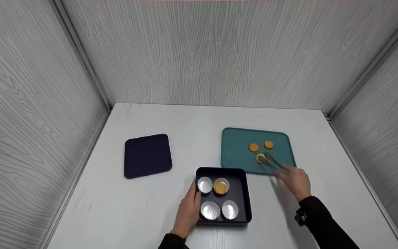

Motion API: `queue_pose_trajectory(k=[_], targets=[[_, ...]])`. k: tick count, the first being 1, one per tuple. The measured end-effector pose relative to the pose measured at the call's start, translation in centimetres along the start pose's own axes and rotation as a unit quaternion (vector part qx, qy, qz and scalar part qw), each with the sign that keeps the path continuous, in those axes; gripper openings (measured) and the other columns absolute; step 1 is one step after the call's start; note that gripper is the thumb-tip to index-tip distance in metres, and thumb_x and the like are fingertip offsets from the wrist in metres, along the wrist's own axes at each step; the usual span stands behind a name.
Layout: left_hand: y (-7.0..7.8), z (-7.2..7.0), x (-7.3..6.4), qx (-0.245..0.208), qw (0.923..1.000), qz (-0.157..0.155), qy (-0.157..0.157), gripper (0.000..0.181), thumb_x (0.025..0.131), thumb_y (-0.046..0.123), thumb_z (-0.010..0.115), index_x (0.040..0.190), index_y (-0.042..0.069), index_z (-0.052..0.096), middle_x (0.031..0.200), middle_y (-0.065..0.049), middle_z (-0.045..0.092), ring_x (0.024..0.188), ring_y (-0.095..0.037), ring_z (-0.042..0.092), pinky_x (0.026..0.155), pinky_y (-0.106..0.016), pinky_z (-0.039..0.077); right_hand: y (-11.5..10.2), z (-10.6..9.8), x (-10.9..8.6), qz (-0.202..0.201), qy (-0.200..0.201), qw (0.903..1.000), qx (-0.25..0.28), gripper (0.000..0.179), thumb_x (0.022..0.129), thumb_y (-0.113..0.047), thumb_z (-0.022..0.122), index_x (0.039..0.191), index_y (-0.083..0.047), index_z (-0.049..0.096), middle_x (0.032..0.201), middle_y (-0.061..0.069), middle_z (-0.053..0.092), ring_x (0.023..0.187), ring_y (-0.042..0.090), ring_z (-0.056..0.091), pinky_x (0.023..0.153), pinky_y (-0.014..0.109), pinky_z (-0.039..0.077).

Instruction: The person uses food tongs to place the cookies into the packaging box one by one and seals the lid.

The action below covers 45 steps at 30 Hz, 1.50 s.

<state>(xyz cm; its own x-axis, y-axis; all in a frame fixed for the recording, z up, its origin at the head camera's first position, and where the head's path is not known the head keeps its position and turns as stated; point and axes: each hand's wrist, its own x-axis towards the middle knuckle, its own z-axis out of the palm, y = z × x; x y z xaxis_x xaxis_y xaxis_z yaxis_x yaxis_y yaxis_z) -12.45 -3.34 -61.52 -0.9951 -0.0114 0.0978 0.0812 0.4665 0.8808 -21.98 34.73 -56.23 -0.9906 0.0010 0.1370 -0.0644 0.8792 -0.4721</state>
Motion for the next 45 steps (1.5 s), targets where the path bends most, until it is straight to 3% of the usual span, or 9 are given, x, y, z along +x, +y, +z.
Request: queue_pose_trajectory(k=[9,15,20,45], targets=[[0.0,0.0,0.0,0.0,1.0,0.0,0.001,0.054,0.111,0.022,0.042,0.16,0.003,0.031,0.16,-0.016,0.04,0.146,-0.034,0.04,0.122,-0.048,0.032,-0.3,0.1,-0.3,-0.017,0.025,0.9994,-0.018,0.047,0.093,-0.026,0.077,0.129,0.003,0.068,0.115,0.03,0.07,0.096,0.046,0.07,0.08,0.057,0.058],[-0.2,0.0,0.0,0.0,1.0,0.0,0.001,0.054,0.111,0.023,0.041,0.16,0.002,0.031,0.16,-0.017,0.04,0.146,-0.035,0.04,0.121,-0.048,0.033,-0.5,0.6,-0.6,-0.054,0.06,0.9961,-0.035,0.044,0.089,-0.023,0.082,0.126,-0.002,0.072,0.11,0.027,0.073,0.084,0.041,0.072,0.066,0.053,0.059],[-0.2,0.1,-0.1,0.005,1.0,-0.001,0.002,0.054,0.111,0.024,0.042,0.159,0.002,0.032,0.16,-0.017,0.041,0.145,-0.035,0.041,0.121,-0.048,0.034,-0.5,1.1,-0.8,-0.086,0.08,0.9921,-0.044,0.041,0.086,-0.021,0.084,0.123,-0.004,0.075,0.104,0.025,0.075,0.077,0.038,0.073,0.062,0.05,0.059],[-0.2,0.1,0.0,-0.002,1.0,-0.003,0.0,0.054,0.111,0.023,0.042,0.16,0.003,0.031,0.161,-0.015,0.039,0.147,-0.032,0.039,0.122,-0.046,0.032,0.1,1.8,-1.2,-0.118,0.092,0.988,-0.039,0.033,0.088,-0.017,0.082,0.117,-0.002,0.077,0.099,0.021,0.076,0.079,0.036,0.073,0.067,0.051,0.06]])
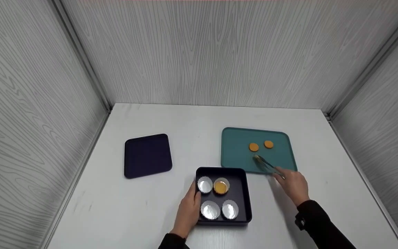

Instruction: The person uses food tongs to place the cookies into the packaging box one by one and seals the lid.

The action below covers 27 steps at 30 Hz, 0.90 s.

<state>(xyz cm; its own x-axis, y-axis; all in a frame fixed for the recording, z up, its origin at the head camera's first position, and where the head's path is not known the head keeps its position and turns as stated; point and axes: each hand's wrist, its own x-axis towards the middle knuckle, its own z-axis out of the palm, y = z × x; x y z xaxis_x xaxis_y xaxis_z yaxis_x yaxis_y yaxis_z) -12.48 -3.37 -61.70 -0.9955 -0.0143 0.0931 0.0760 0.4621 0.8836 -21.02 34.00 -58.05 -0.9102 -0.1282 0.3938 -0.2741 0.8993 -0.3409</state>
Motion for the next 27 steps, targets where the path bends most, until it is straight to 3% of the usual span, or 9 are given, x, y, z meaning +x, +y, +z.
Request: queue_pose_trajectory(k=[10,27], targets=[[0.01,0.08,-0.01,-0.001,1.0,0.005,0.003,0.054,0.111,0.024,0.042,0.16,0.001,0.032,0.16,-0.018,0.04,0.146,-0.035,0.04,0.122,-0.048,0.032,-0.03,0.18,-0.16,-0.006,0.022,0.9997,-0.001,0.031,0.088,-0.013,0.081,0.116,-0.001,0.077,0.101,0.021,0.076,0.08,0.037,0.073,0.067,0.052,0.06],[0.06,0.02,-0.05,-0.001,1.0,0.008,0.004,0.054,0.11,0.021,0.043,0.16,0.001,0.031,0.16,-0.017,0.039,0.146,-0.035,0.04,0.122,-0.047,0.033,-0.02,-0.26,-0.33,0.01,0.007,0.9999,0.001,0.033,0.09,-0.011,0.079,0.119,0.003,0.074,0.104,0.024,0.075,0.082,0.041,0.073,0.069,0.055,0.059]])
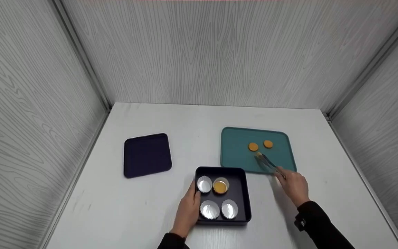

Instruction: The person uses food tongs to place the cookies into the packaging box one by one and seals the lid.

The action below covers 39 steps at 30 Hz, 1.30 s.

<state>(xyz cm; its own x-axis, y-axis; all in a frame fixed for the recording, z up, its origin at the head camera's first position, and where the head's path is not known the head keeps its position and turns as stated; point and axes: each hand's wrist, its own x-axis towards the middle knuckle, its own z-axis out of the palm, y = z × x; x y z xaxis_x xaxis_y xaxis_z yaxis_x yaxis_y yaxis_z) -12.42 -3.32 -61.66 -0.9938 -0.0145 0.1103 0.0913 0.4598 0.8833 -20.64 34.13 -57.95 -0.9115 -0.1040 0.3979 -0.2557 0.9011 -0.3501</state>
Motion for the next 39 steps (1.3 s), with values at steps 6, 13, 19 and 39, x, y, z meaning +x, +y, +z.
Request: queue_pose_trajectory(k=[6,13,19,39], targets=[[0.0,0.0,0.0,0.002,1.0,0.005,-0.001,0.055,0.111,0.022,0.041,0.159,-0.001,0.03,0.161,-0.018,0.039,0.147,-0.034,0.039,0.121,-0.048,0.033,-0.1,-0.2,0.0,-0.007,0.01,0.9999,0.01,0.032,0.091,-0.01,0.078,0.12,0.003,0.074,0.096,0.024,0.075,0.075,0.039,0.072,0.062,0.054,0.058],[-0.1,0.0,0.0,0.008,1.0,0.002,0.0,0.055,0.111,0.023,0.041,0.159,-0.002,0.031,0.16,-0.019,0.039,0.146,-0.036,0.04,0.121,-0.049,0.033,-0.1,-0.6,0.3,-0.007,0.022,0.9993,0.031,0.032,0.092,-0.011,0.077,0.12,0.005,0.074,0.103,0.026,0.075,0.085,0.043,0.072,0.072,0.058,0.059],[0.0,0.0,0.1,0.009,1.0,0.003,0.001,0.054,0.111,0.023,0.041,0.159,0.0,0.032,0.159,-0.019,0.041,0.145,-0.037,0.041,0.121,-0.049,0.034,-0.6,-1.2,0.7,-0.016,0.038,0.9982,0.045,0.032,0.093,-0.011,0.076,0.12,0.005,0.073,0.104,0.025,0.075,0.084,0.042,0.073,0.071,0.057,0.059],[0.1,0.0,0.0,-0.004,1.0,-0.001,0.003,0.054,0.111,0.023,0.042,0.16,0.002,0.032,0.16,-0.015,0.041,0.146,-0.034,0.041,0.121,-0.047,0.033,-4.8,-2.7,1.6,-0.102,0.088,0.9895,0.052,0.033,0.09,-0.008,0.078,0.121,0.0,0.074,0.083,0.011,0.075,0.064,0.021,0.066,0.054,0.037,0.051]])
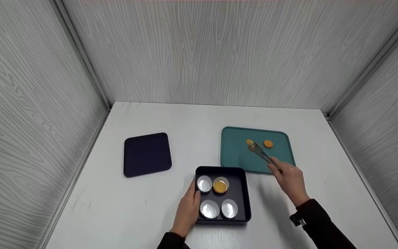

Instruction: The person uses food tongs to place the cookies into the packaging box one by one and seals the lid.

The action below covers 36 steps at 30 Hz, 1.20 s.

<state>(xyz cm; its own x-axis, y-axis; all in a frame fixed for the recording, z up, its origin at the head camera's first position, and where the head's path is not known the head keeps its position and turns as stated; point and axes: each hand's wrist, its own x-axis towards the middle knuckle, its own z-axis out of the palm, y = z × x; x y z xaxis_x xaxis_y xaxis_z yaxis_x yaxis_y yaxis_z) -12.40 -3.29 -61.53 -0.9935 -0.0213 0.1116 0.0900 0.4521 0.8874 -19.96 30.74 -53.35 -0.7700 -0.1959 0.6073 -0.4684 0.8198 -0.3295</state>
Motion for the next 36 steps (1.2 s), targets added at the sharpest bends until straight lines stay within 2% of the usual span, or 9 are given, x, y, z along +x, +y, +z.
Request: queue_pose_trajectory(k=[5,11,14,25,36], targets=[[0.0,0.0,-0.1,0.0,1.0,-0.002,0.0,0.054,0.11,0.022,0.043,0.16,0.003,0.032,0.159,-0.015,0.041,0.145,-0.033,0.042,0.121,-0.047,0.034,-0.6,-0.1,0.1,-0.019,0.002,0.9998,0.01,0.034,0.088,-0.007,0.079,0.121,0.0,0.074,0.086,0.011,0.075,0.065,0.02,0.067,0.054,0.037,0.053],[0.1,-0.1,0.0,0.001,1.0,-0.006,-0.004,0.054,0.11,0.021,0.043,0.161,0.004,0.031,0.16,-0.015,0.041,0.146,-0.033,0.041,0.122,-0.047,0.033,-1.5,0.3,0.1,-0.047,0.011,0.9986,0.02,0.036,0.085,-0.006,0.081,0.12,-0.001,0.075,0.073,0.006,0.069,0.054,0.01,0.054,0.048,0.027,0.041],[0.1,-0.1,0.0,0.003,1.0,-0.007,-0.005,0.054,0.11,0.021,0.043,0.16,0.004,0.031,0.16,-0.015,0.04,0.146,-0.033,0.041,0.122,-0.046,0.033,-2.2,0.4,0.1,-0.06,0.011,0.9978,0.027,0.035,0.085,-0.006,0.081,0.12,-0.001,0.075,0.069,0.002,0.065,0.053,0.006,0.048,0.048,0.024,0.037],[0.1,0.0,-0.1,0.005,1.0,0.003,0.0,0.054,0.111,0.021,0.042,0.16,0.002,0.031,0.16,-0.016,0.041,0.145,-0.034,0.041,0.121,-0.048,0.034,-4.9,0.7,-0.1,-0.088,0.006,0.9943,0.06,0.036,0.084,-0.005,0.082,0.12,-0.007,0.076,0.07,-0.004,0.064,0.056,0.001,0.045,0.05,0.018,0.037],[0.1,0.1,0.0,0.004,1.0,0.005,0.003,0.053,0.111,0.019,0.043,0.16,0.003,0.031,0.16,-0.015,0.041,0.145,-0.033,0.041,0.121,-0.048,0.034,-6.1,1.4,-0.7,-0.102,-0.021,0.992,0.072,0.036,0.083,-0.005,0.083,0.118,-0.008,0.077,0.067,-0.006,0.058,0.057,-0.003,0.041,0.05,0.016,0.037]])
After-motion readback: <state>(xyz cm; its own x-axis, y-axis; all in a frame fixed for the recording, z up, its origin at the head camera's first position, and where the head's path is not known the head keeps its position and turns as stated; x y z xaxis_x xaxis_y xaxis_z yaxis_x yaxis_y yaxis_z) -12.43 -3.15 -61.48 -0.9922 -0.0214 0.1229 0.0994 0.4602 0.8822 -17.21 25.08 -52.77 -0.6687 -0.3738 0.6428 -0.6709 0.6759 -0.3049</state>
